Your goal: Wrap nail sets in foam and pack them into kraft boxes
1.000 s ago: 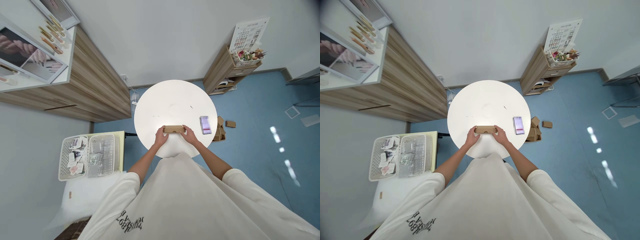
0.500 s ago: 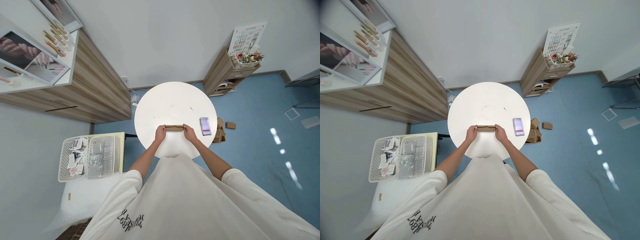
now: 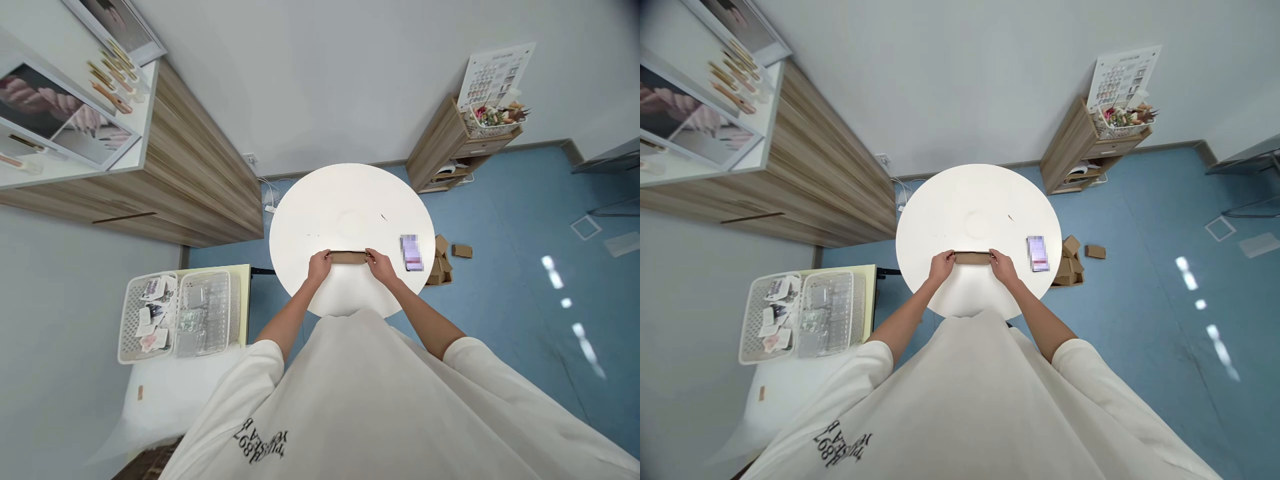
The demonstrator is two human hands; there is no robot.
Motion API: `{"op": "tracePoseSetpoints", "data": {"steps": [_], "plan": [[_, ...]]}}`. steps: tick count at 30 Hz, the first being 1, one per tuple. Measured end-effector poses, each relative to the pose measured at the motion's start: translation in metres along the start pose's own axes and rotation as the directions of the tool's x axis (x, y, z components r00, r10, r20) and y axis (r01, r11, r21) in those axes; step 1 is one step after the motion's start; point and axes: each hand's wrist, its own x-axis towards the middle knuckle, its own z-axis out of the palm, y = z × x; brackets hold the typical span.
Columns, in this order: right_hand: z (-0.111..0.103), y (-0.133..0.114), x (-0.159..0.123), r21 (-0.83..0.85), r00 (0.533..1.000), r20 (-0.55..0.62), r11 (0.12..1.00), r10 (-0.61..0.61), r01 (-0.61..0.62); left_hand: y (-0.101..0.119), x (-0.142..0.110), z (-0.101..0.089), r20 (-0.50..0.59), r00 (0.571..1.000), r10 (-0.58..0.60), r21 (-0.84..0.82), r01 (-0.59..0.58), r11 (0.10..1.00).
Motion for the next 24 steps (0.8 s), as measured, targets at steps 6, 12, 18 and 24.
{"op": "tracePoseSetpoints", "data": {"steps": [6,12,18,24], "plan": [[0.002,-0.004,-0.003,-0.069,0.999,0.024,0.997,-0.036,0.038,-0.002,0.002,0.004,-0.037,0.999,0.011,0.039,-0.01,0.999],[0.004,-0.004,-0.006,-0.128,0.994,-0.019,0.986,-0.108,0.104,-0.006,0.001,0.002,-0.019,1.0,0.016,0.004,-0.016,1.0],[0.006,0.003,-0.004,-0.105,0.993,-0.02,0.988,-0.119,0.116,-0.008,0.0,0.001,-0.014,0.999,0.039,-0.006,-0.039,0.999],[0.004,0.004,-0.003,-0.041,0.993,-0.032,0.992,-0.118,0.116,-0.009,0.0,0.0,-0.002,1.0,0.026,0.002,-0.026,1.0]]}}
